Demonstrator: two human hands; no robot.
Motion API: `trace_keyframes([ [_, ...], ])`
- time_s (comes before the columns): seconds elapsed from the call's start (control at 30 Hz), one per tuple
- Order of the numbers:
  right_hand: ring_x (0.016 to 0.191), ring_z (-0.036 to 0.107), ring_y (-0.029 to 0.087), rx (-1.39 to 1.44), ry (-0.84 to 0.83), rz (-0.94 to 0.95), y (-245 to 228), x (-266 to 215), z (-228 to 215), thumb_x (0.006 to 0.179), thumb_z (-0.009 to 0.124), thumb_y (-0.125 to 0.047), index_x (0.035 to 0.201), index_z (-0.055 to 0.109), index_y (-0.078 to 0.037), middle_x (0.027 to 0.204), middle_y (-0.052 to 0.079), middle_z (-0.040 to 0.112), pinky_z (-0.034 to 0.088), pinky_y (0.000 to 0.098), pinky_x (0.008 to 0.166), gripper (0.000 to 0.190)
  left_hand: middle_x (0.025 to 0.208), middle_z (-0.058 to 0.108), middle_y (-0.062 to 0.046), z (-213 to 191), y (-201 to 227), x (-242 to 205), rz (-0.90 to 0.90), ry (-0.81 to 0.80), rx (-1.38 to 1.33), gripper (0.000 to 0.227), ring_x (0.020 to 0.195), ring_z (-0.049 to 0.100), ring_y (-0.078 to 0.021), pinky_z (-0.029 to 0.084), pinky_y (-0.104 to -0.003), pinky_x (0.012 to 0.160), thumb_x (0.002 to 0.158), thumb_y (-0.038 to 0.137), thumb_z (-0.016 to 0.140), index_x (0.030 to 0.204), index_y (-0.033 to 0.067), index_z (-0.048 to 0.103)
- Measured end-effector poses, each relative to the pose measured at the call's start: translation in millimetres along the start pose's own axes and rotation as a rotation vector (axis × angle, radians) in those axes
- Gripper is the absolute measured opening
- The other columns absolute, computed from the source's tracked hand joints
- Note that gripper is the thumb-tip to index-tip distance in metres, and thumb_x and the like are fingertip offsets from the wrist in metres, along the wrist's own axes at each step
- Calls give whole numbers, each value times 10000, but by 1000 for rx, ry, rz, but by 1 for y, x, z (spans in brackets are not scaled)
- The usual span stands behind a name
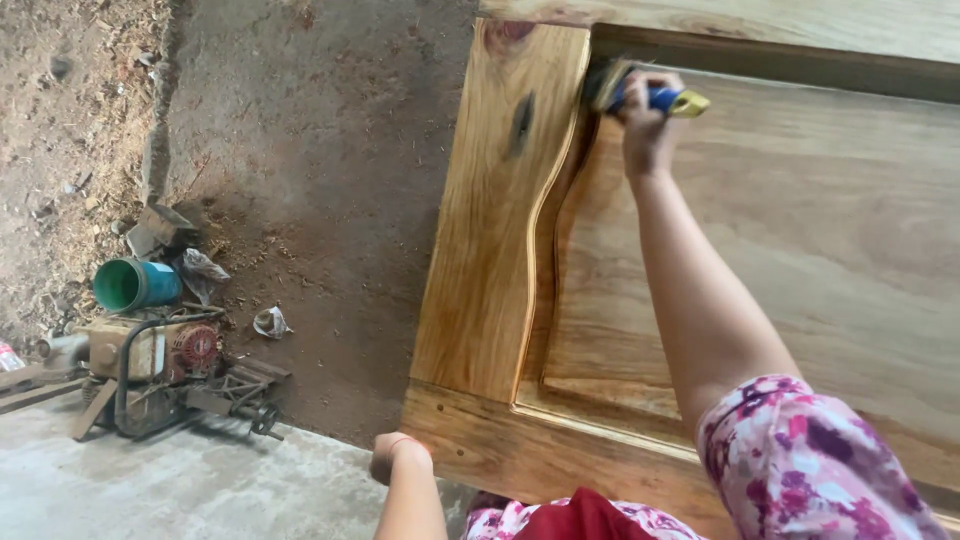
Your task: Applying wood stain to a wooden door using a paintbrush.
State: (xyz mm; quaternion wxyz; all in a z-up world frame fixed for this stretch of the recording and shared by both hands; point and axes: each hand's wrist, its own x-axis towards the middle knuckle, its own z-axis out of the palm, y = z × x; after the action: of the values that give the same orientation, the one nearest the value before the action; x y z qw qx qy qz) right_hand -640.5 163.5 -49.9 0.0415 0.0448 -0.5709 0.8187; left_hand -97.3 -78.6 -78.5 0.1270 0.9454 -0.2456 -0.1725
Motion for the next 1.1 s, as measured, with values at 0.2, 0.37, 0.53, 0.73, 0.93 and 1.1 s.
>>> trace_keyframes([
  [0.2,644,684,169,-353,25,507,-68,-12,-11,867,709,-93,889,650,-64,828,69,687,652,296,560,69,994,726,-287,5,-1,2,-2,-9,-9,310,796,729,-380,608,-423,658,928,181,503,959,-78,672],
  [0.37,868,808,169,-186,241,212,-68,-21,-8,984,652,-329,966,584,-75,951,82,760,762,334,769,263,1025,737,-261,3,2,-2,-5,-15,-13,324,817,732,-370,610,-413,691,935,204,514,979,-66,688],
  [0.53,1058,654,313,13,94,111,-23,-71,13,1067,530,-229,1049,483,-85,1195,174,565,682,477,911,152,1033,737,-265,5,0,4,12,-31,29,338,844,733,-394,609,-431,709,929,211,513,983,-74,687],
  [0.73,830,672,181,-197,-34,291,-63,-159,23,1039,611,-202,1003,522,-41,990,125,623,648,304,746,188,1026,735,-270,14,-4,5,29,-31,-5,325,849,728,-401,611,-435,702,907,182,521,969,-87,692],
  [0.93,676,604,127,-449,-191,439,-119,-249,8,1007,639,-102,979,630,-2,857,89,677,520,236,583,103,1055,725,-285,-23,14,-35,14,-102,-61,347,887,740,-380,628,-398,723,954,167,469,1016,-108,672],
  [1.1,657,651,162,-493,-301,640,-119,-301,-33,1006,630,-151,934,624,-12,802,102,698,541,266,579,156,1051,730,-279,-10,9,-17,7,-137,-96,328,869,754,-354,644,-360,710,939,129,448,995,-110,666],
])
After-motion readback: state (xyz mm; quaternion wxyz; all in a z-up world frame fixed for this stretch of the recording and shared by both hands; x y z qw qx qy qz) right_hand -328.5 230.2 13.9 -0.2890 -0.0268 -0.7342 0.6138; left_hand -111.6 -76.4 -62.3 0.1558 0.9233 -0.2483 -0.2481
